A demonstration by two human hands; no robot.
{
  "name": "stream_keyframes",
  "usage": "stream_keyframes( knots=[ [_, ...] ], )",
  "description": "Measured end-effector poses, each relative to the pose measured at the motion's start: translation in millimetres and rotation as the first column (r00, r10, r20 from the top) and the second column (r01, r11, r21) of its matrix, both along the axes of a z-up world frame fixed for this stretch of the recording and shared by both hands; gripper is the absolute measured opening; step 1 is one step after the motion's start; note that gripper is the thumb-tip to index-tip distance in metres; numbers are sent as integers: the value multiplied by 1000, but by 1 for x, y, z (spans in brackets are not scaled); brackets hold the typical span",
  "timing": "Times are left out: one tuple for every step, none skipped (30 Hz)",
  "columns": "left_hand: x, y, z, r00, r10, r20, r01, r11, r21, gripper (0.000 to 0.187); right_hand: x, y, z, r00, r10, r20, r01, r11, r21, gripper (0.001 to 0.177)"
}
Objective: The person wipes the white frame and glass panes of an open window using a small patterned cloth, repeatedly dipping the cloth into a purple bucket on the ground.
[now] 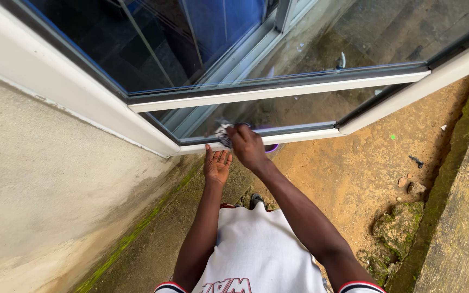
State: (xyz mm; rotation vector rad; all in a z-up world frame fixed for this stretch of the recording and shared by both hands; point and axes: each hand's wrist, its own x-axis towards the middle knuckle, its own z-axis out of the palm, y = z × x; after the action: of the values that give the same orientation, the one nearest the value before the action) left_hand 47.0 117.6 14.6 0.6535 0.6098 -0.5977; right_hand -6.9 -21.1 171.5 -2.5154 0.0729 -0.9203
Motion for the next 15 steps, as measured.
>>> stream_keyframes(
  knots=[
    [2, 3, 1, 1000, -2, -15, 2, 1000, 4, 85, -3, -6, 1, 994, -18, -105, 24, 998, 57, 13],
    [5, 5, 3, 1000, -3, -30, 4, 1000, 7, 85, -10, -14, 9, 999, -37, 22, 34, 995, 96, 12],
    [9, 8, 4, 1000, 17, -6, -17, 1000, 22, 85, -15, -20, 22, 987, -57, 147, 37, 990, 135, 10],
    [14, 12, 5, 999, 38, 18, -38, 999, 37, 85, -14, -21, 38, 968, -79, 239, 47, 989, 137, 11],
    [14, 17, 4, 998, 56, 36, -57, 997, 54, 85, -16, -23, 54, 941, -103, 323, 59, 988, 143, 13],
    [14, 22, 3, 996, 69, 50, -72, 996, 55, 85, -15, -24, 70, 906, -125, 404, 69, 986, 148, 15],
    [16, 25, 3, 995, 80, 66, -84, 995, 55, 85, -8, -21, 83, 909, -121, 399, 78, 989, 123, 15],
    [18, 27, 3, 992, 92, 82, -96, 994, 55, 84, 1, -14, 92, 912, -118, 394, 87, 992, 97, 15],
    [18, 28, 3, 993, 92, 68, -96, 993, 61, 84, 9, -4, 96, 913, -118, 390, 98, 993, 72, 16],
    [17, 27, 3, 994, 93, 54, -96, 993, 66, 83, 17, 8, 96, 931, -72, 358, 59, 997, 46, 18],
    [17, 26, 3, 995, 92, 42, -94, 993, 70, 83, 27, 19, 93, 945, -27, 326, 22, 1000, 19, 19],
    [19, 26, 3, 995, 87, 50, -90, 994, 64, 83, 33, 26, 86, 956, 17, 293, -16, 1000, -6, 21],
    [19, 27, 3, 995, 82, 55, -86, 995, 60, 83, 33, 30, 77, 961, 42, 275, -34, 999, -34, 22],
    [19, 29, 2, 995, 78, 60, -81, 995, 56, 82, 32, 35, 64, 964, 67, 256, -53, 997, -62, 24],
    [19, 31, 2, 996, 78, 53, -81, 995, 55, 82, 32, 39, 50, 967, 92, 237, -73, 993, -88, 25]
  ],
)
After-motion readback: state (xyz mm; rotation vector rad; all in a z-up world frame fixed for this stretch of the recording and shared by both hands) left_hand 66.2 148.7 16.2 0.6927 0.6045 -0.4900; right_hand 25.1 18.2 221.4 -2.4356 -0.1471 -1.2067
